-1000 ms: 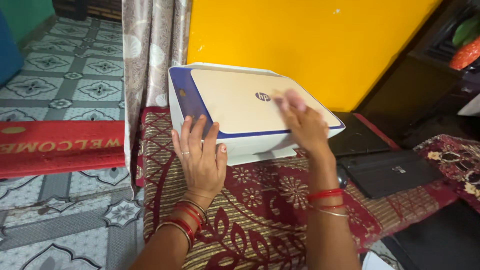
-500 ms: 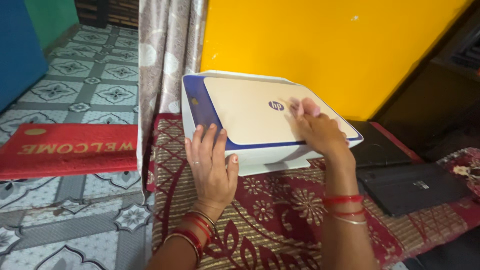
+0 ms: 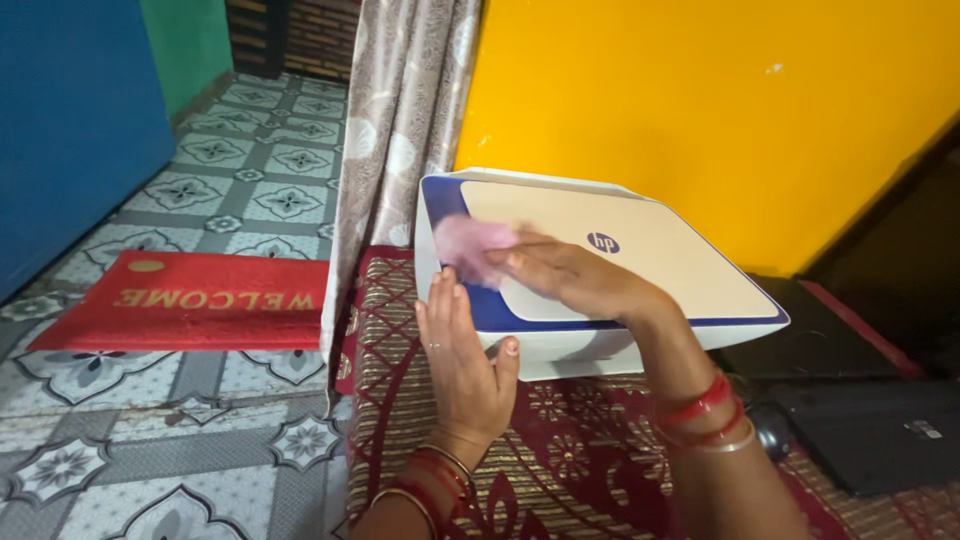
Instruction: The person cleans a keyboard and printer with a pink cloth, then sits on the floor to unpack and sort a stack of white papers from a plastic sleeve. The person wipes the printer surface thoroughly and arranges the papers into a neat pile.
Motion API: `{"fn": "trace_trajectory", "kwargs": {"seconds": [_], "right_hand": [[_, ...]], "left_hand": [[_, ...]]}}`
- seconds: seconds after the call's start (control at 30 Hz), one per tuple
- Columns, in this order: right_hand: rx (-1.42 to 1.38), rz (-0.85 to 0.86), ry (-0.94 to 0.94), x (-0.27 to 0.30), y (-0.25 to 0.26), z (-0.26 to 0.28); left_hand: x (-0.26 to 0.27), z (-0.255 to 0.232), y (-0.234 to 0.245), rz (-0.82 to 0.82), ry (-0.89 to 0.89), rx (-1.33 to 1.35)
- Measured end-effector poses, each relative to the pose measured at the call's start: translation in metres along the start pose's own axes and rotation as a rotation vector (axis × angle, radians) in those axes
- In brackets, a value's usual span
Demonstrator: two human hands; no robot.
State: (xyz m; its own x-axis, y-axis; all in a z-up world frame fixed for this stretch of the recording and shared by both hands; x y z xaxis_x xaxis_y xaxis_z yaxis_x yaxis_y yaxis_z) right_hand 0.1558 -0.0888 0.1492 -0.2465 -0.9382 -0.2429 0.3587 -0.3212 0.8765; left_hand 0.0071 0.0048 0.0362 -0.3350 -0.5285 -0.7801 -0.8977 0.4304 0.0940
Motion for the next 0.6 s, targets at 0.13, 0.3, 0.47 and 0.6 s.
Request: {"fn": "trace_trajectory", "kwargs": {"seconds": [0.13,0.3,0.47,0.6], "right_hand": [[-0.204,0.046,-0.174,-0.055,0.003,-0.034],[-0.173,0.001,0.173,-0.128,-0.008,-0.043],[0.008,0.021,0.199,-0.124,-0.025,-0.01],[0.131,0.065,0.025,-0.059,-0.014,0.033]], "left_hand": [[0.002,0.002,0.0,-0.008,0.012,-0.017],[0.0,-0.001,0.0,-0.006,0.035,-0.009],[0.0,0.001,0.003,-0.028,0.075,0.064],[-0.005,0.004,0.008,-0.09,0.107,0.147]]}}
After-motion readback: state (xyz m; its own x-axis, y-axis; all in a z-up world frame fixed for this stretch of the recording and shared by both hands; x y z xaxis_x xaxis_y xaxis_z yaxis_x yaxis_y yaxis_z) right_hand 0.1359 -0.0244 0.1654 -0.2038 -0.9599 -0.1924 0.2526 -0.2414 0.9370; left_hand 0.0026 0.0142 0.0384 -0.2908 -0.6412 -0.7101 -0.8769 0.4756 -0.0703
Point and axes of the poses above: each hand's wrist, its own x-axis away from the middle knuckle, its own y-axis out of the back of the hand, z = x × y, the point moved 3 cm from there along -x, towards the middle knuckle, and after that the axes turned 14 degrees about y, right-handed, at the moved point
